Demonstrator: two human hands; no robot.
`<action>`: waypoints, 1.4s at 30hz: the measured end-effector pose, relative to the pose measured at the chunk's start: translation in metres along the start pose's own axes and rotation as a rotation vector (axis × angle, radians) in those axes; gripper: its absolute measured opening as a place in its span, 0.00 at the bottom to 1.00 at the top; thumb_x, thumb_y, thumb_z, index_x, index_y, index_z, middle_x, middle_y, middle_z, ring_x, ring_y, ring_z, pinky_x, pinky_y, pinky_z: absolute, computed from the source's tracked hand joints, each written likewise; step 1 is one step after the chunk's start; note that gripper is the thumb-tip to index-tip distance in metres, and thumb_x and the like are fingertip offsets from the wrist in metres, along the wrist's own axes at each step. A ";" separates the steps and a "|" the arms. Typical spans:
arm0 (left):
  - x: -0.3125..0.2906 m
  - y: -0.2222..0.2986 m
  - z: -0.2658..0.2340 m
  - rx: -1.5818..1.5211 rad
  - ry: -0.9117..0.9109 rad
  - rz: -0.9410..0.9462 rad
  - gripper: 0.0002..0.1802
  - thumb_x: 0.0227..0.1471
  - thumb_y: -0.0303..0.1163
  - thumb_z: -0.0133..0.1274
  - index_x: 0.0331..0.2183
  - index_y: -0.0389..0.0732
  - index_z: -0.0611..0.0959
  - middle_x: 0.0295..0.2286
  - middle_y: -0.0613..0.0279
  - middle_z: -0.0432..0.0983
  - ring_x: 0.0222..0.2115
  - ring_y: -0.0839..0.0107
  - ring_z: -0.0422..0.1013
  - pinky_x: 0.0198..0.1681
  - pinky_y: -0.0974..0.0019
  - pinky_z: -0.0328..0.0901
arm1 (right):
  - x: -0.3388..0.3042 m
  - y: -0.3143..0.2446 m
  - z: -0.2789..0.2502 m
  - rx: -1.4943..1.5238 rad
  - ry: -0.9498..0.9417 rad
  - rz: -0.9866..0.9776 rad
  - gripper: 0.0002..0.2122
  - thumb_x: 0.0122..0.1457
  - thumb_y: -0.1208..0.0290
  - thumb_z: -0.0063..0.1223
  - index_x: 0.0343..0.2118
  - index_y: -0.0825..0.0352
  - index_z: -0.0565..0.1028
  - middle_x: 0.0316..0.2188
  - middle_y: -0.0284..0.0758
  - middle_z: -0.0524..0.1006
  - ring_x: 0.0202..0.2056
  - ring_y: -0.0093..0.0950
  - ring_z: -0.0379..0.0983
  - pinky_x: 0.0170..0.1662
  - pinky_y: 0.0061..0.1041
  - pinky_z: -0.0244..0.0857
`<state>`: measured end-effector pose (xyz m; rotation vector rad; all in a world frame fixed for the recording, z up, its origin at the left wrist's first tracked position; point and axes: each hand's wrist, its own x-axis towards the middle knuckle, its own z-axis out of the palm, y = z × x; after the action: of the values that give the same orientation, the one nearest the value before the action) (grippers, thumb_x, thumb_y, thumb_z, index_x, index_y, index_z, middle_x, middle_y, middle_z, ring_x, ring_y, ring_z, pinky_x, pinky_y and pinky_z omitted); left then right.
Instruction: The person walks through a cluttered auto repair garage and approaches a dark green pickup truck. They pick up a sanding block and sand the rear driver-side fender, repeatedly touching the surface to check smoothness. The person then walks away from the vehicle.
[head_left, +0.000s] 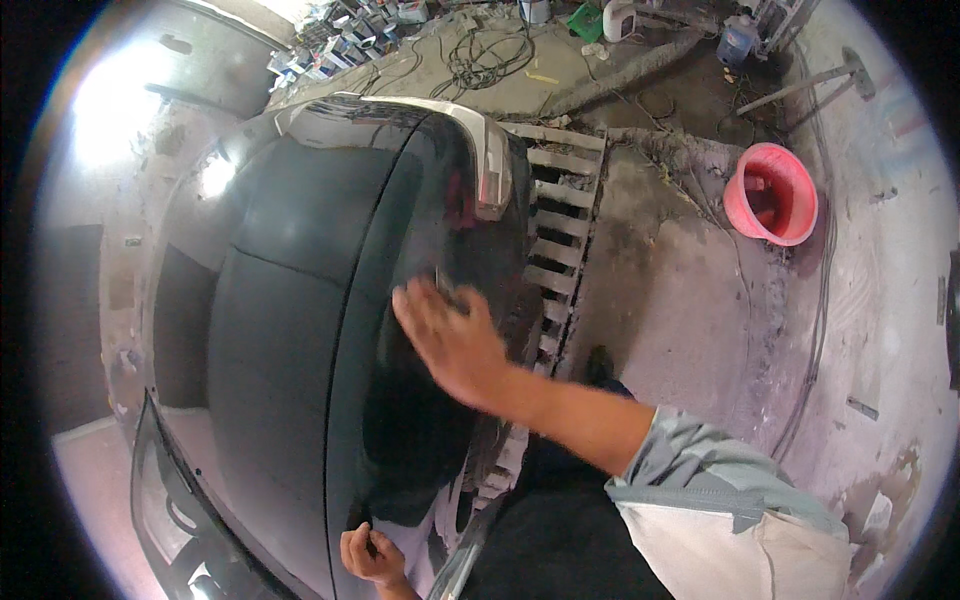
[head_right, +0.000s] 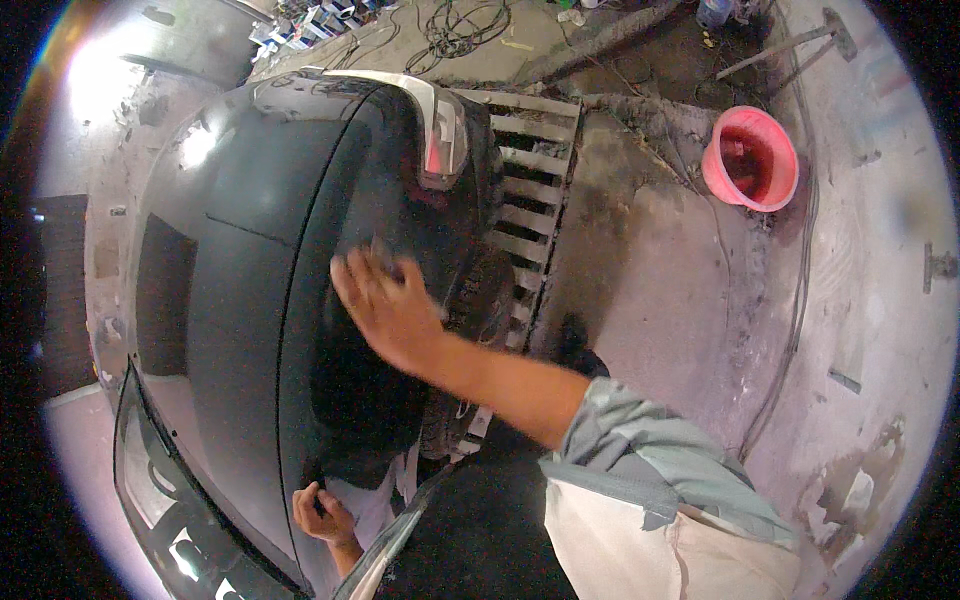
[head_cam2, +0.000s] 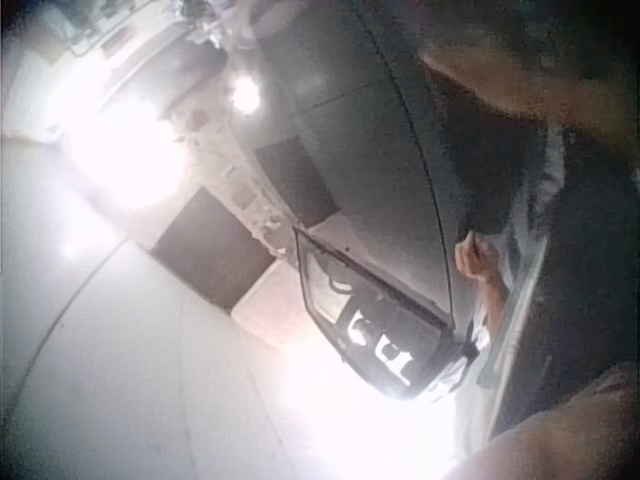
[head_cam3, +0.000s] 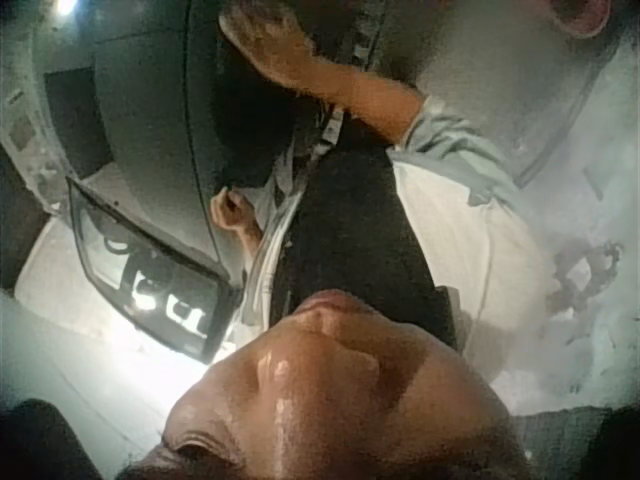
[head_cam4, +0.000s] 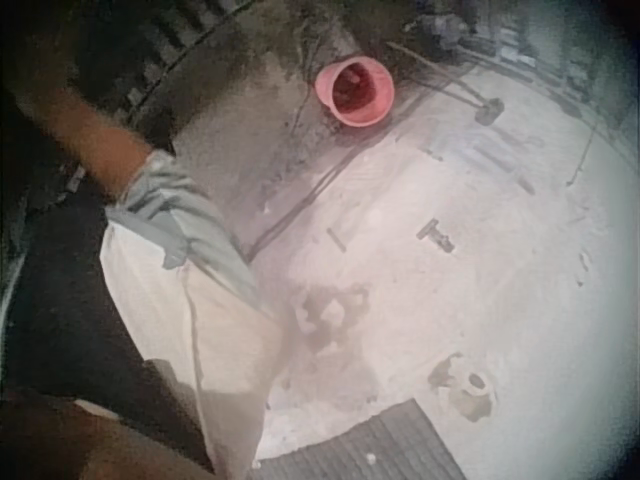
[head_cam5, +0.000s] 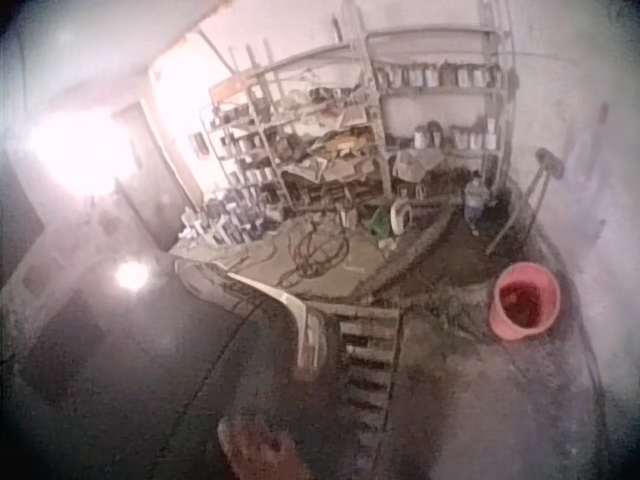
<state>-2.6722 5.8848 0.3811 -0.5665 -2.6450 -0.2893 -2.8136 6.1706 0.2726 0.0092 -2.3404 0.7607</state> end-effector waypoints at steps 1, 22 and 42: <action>0.001 0.002 0.000 0.014 -0.002 0.013 0.06 0.45 0.23 0.50 0.29 0.36 0.79 0.18 0.55 0.68 0.18 0.63 0.66 0.19 0.66 0.59 | -0.016 -0.008 -0.001 0.023 -0.007 -0.017 0.25 0.57 0.74 0.42 0.60 0.70 0.59 0.53 0.44 0.71 0.50 0.35 0.72 0.51 0.45 0.57; -0.003 -0.004 -0.003 0.033 -0.051 -0.004 0.06 0.45 0.26 0.50 0.29 0.35 0.79 0.20 0.53 0.71 0.20 0.61 0.68 0.22 0.66 0.62 | -0.035 0.025 0.011 0.104 -0.130 0.071 0.28 0.55 0.80 0.40 0.62 0.70 0.56 0.59 0.45 0.65 0.58 0.37 0.64 0.52 0.48 0.54; -0.001 -0.006 -0.001 -0.048 -0.057 0.017 0.07 0.47 0.25 0.49 0.30 0.33 0.79 0.19 0.55 0.68 0.18 0.63 0.63 0.20 0.65 0.55 | 0.005 0.035 0.015 -0.010 -0.142 0.082 0.28 0.59 0.75 0.37 0.64 0.68 0.52 0.62 0.46 0.61 0.60 0.34 0.63 0.54 0.48 0.53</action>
<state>-2.6741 5.8786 0.3810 -0.6207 -2.6929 -0.3378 -2.8337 6.1930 0.2485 -0.0383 -2.4920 0.8112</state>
